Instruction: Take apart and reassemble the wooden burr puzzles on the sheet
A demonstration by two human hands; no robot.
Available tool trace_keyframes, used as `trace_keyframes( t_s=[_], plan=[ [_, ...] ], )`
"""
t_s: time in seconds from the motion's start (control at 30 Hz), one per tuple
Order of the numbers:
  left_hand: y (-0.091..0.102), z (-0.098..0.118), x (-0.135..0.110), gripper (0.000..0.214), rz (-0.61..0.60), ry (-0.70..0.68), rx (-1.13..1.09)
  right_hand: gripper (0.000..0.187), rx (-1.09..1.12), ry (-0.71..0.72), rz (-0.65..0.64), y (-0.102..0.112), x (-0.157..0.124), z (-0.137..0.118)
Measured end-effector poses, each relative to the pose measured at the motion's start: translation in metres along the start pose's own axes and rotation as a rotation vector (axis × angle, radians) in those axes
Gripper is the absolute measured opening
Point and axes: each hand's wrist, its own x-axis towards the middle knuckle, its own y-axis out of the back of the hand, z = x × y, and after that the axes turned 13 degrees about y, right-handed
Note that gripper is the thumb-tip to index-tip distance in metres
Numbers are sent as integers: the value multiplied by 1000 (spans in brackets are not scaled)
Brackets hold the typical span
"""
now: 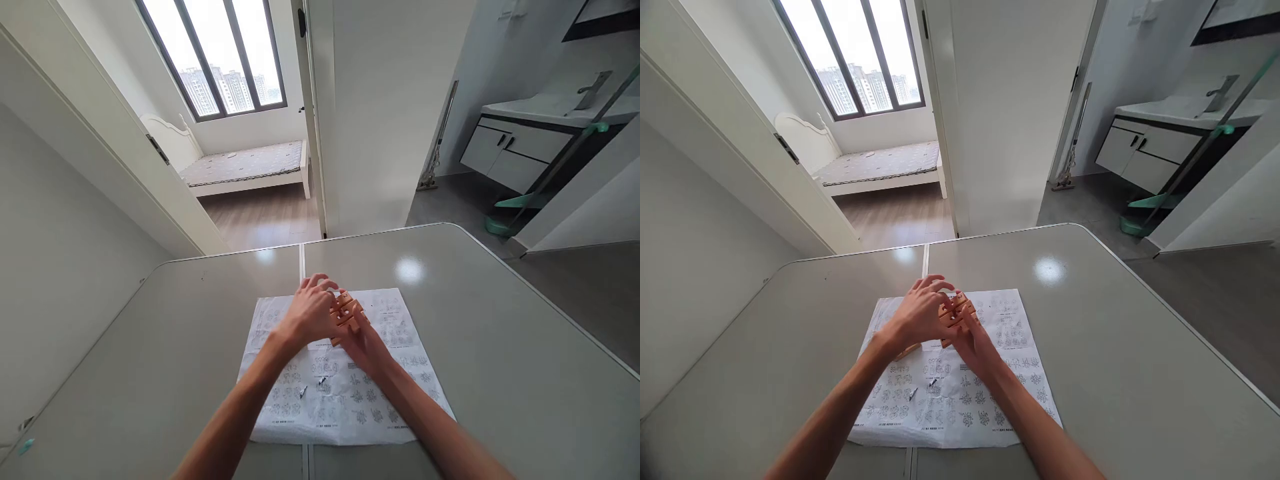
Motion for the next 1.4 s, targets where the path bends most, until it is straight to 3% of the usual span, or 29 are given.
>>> trace_keyframes(
  t_s=[0.1,0.23,0.33,0.43,0.5,0.6,0.83,1.1,1.23,1.3,1.4],
  plan=[
    [-15,16,-7,6,51,29,33,42,80,-127,126,10,3,-1],
    [-27,11,-29,10,162,25,-98,30,163,-103,270,16,7,1],
    [-31,-13,-56,34,267,29,-160,25,231,-91,245,12,8,1],
    [-39,-46,-86,55,228,13,-65,23,263,-117,252,8,9,-1],
    [-46,-66,-103,55,219,25,-2,23,264,-132,274,7,9,-2],
    [-57,-87,-118,35,267,55,12,23,260,-143,273,7,10,-2],
    [-77,-112,-114,24,350,225,-22,22,241,-143,251,9,8,-3],
    [-70,-153,-95,31,462,531,61,21,234,-148,222,13,8,-1],
    [-66,-141,-90,40,615,558,61,22,226,-146,216,14,8,0],
    [-64,-120,-88,34,697,456,-19,21,217,-148,214,13,8,0],
    [-66,-80,-82,17,593,320,-279,21,196,-146,216,13,8,1]
  ],
)
